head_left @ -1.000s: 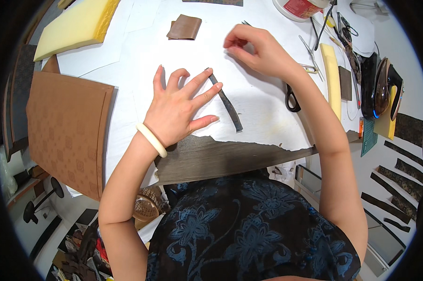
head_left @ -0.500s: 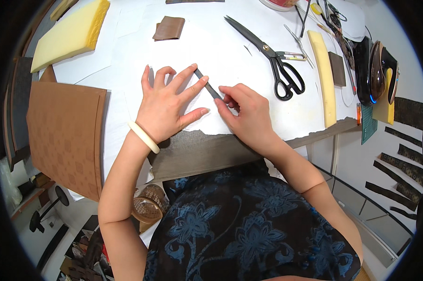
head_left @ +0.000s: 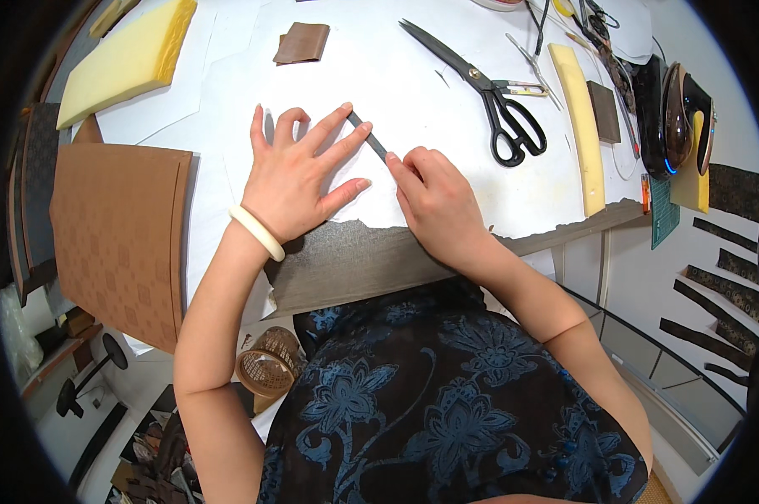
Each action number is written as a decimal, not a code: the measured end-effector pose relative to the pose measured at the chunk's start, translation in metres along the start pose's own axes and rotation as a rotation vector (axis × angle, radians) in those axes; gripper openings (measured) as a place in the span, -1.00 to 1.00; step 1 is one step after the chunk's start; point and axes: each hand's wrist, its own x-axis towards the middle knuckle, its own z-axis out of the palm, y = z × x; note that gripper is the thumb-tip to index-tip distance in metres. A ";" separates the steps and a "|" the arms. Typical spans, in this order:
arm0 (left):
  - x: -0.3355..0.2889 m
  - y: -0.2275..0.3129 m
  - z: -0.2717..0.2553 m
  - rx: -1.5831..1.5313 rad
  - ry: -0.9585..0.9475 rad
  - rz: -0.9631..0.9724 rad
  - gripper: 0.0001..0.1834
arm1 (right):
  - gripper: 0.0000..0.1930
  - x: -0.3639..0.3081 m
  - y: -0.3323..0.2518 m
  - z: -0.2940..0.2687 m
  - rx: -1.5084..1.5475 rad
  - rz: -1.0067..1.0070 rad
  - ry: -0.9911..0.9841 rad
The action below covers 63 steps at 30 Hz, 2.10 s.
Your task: The person folds a small strip of dark material, applies glue to it using a brush, and presses it onto a larger brown sheet. They then use a utility knife to trim the excess material from the edge of the sheet.
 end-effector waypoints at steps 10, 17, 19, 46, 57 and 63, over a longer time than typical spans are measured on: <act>-0.002 -0.001 -0.002 0.052 -0.036 0.047 -0.28 | -0.57 0.000 -0.002 -0.006 -0.045 -0.001 -0.070; 0.002 -0.001 -0.013 0.065 -0.119 0.093 -0.16 | -0.60 0.003 -0.001 -0.012 -0.072 0.004 -0.110; 0.001 0.002 -0.021 0.049 -0.122 0.109 -0.15 | -0.63 0.000 -0.004 -0.021 0.022 0.045 -0.163; 0.000 -0.013 -0.023 -0.023 -0.169 0.177 -0.04 | -0.58 0.374 0.217 -0.271 -0.666 0.282 -0.156; -0.001 -0.015 -0.008 0.017 -0.126 0.184 -0.05 | -0.69 0.159 0.127 -0.349 0.319 0.053 0.331; -0.007 -0.011 -0.011 0.030 -0.159 0.138 -0.07 | -0.82 0.108 0.092 -0.207 0.150 -0.097 0.095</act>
